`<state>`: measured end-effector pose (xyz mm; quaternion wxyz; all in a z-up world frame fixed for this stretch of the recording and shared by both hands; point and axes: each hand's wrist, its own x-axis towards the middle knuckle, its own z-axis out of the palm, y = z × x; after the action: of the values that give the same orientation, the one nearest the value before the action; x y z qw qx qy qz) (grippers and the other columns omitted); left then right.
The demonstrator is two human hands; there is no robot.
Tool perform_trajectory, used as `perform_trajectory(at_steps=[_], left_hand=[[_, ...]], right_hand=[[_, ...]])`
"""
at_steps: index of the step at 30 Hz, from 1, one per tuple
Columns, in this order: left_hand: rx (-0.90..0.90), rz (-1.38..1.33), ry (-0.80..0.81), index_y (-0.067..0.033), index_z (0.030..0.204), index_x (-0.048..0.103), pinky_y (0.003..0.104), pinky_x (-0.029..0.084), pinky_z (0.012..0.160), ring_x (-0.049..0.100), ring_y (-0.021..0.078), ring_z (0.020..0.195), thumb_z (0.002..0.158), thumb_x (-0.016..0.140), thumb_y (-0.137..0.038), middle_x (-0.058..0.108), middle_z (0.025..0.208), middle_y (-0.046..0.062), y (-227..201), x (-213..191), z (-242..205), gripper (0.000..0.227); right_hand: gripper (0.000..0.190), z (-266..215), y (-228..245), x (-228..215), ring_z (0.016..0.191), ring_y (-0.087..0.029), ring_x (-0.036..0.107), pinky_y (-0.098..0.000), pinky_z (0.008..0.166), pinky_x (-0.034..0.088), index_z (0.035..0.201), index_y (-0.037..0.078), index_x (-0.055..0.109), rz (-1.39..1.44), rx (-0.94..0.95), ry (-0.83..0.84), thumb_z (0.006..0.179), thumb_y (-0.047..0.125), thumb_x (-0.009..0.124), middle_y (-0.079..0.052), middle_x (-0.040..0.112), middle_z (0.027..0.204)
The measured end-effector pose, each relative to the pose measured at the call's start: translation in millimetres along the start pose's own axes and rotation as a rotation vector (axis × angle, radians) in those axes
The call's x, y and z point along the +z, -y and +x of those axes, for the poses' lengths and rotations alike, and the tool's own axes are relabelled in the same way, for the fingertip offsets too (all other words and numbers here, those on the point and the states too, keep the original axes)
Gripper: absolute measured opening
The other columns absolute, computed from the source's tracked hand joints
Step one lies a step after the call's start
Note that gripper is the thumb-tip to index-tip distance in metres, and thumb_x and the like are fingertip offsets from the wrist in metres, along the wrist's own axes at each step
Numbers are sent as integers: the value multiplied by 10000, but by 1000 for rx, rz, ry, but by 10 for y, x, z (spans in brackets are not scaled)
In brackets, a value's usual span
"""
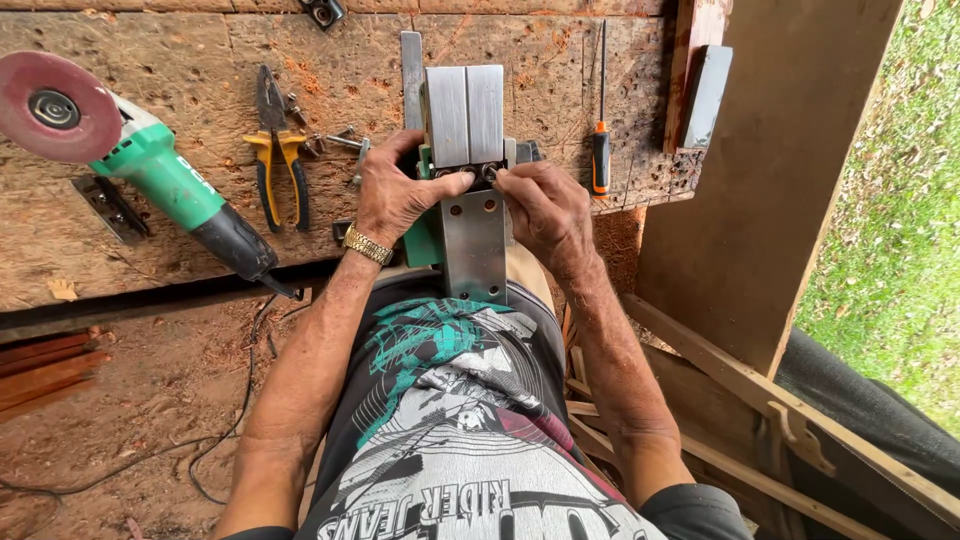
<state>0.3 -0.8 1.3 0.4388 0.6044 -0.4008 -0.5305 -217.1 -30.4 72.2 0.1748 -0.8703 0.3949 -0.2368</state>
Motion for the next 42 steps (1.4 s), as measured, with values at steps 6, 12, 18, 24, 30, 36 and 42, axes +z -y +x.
perform_trajectory(at_steps=[6,12,18,24,30,36,42], left_hand=[[-40,24,0,-13,1110,744,302,604,812,727,148,914,641,941,-389,742,1031,64,-2,11,6,632],[4,-3,-12,-10,1169,726,305,599,848,730,150,949,636,948,-391,733,1064,63,52,13,15,692],[19,14,1,-12,1169,726,313,598,868,733,165,974,664,940,-408,731,1062,75,49,-5,-1,676],[80,51,-21,-3,1180,726,343,578,910,726,195,1015,683,932,-407,726,1088,94,56,-8,-20,672],[87,9,-9,5,1206,710,343,578,921,718,207,1041,672,937,-417,718,1111,102,109,3,1,718],[75,111,2,-3,1182,736,338,597,899,736,200,1006,645,901,-400,731,1091,105,133,11,43,687],[70,31,7,6,1180,726,335,585,918,729,206,1046,664,933,-455,735,1123,108,116,-21,10,722]], right_hand=[[227,97,75,-71,861,-281,690,-389,737,579,1050,44,700,-84,-75,88,861,-21,810,-92,660,988],[245,274,108,-165,892,-290,707,-385,748,594,1092,40,707,-21,-14,212,873,-42,782,-102,675,1017],[257,315,65,-219,893,-279,715,-374,729,594,1094,43,706,37,-9,270,877,-77,774,-101,684,1026],[181,297,86,-109,864,-276,691,-392,735,569,1037,41,668,-100,-108,209,915,34,801,-88,664,978],[208,272,104,24,768,-268,611,-397,663,504,920,62,609,-318,-150,91,945,162,790,-85,582,878],[504,116,-188,219,559,-189,530,-372,480,411,699,113,512,-500,-55,193,976,368,847,-29,496,673],[511,450,270,-169,684,-231,642,-342,553,534,1032,-49,608,-16,42,131,797,334,852,-112,602,855]])
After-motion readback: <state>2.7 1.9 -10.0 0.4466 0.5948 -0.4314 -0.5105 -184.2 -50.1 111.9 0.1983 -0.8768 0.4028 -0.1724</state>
